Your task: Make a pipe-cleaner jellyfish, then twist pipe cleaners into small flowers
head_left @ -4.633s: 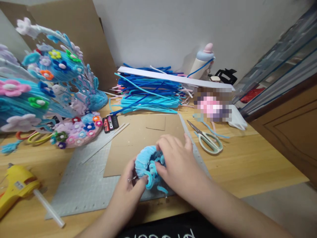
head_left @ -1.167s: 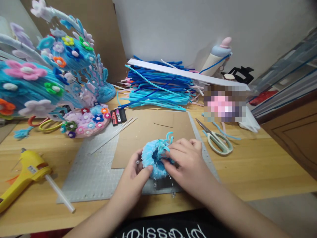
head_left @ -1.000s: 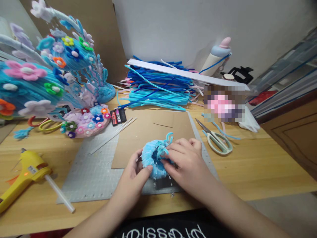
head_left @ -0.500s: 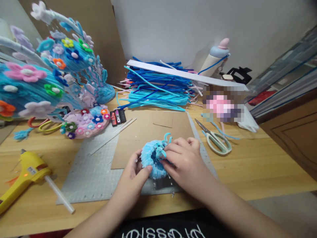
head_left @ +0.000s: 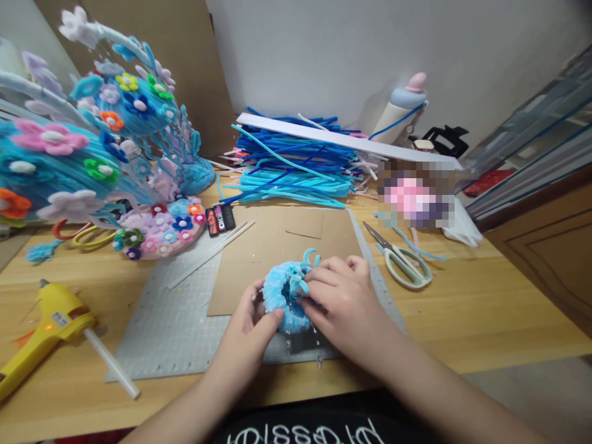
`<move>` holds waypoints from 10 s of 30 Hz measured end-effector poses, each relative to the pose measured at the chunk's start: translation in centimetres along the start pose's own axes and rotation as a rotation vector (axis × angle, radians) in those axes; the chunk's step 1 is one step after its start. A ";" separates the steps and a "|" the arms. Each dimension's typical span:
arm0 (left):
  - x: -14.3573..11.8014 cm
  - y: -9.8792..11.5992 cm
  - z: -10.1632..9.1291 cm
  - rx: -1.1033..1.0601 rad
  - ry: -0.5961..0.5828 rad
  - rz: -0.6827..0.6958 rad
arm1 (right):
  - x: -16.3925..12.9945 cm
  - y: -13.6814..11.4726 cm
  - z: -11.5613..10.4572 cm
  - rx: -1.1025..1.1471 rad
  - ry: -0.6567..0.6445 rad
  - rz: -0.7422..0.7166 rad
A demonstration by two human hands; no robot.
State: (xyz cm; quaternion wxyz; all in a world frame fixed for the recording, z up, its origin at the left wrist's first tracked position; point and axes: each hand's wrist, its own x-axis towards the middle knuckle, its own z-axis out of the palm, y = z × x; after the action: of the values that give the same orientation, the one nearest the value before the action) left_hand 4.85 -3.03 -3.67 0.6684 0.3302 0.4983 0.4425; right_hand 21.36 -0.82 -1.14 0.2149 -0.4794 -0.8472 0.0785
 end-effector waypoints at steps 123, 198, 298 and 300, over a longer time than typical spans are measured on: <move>0.0 -0.1 -0.3 0.045 -0.047 0.013 | -0.5 0.1 -2.0 0.146 -0.102 0.145; 2.5 5.3 0.9 1.444 0.161 1.131 | 1.5 0.8 2.4 1.976 -0.084 0.569; 0.7 4.7 0.7 1.555 0.165 1.088 | 1.9 0.9 2.4 1.999 0.230 0.503; 0.7 4.7 0.8 1.551 0.163 1.082 | 2.0 0.9 2.5 2.006 0.216 0.505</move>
State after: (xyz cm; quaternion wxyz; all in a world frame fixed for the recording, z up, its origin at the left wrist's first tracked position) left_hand 4.42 -0.56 0.44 -0.0702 0.8363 0.4778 0.2595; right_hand 20.08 1.51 -3.09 0.5671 -0.2486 -0.2439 0.7464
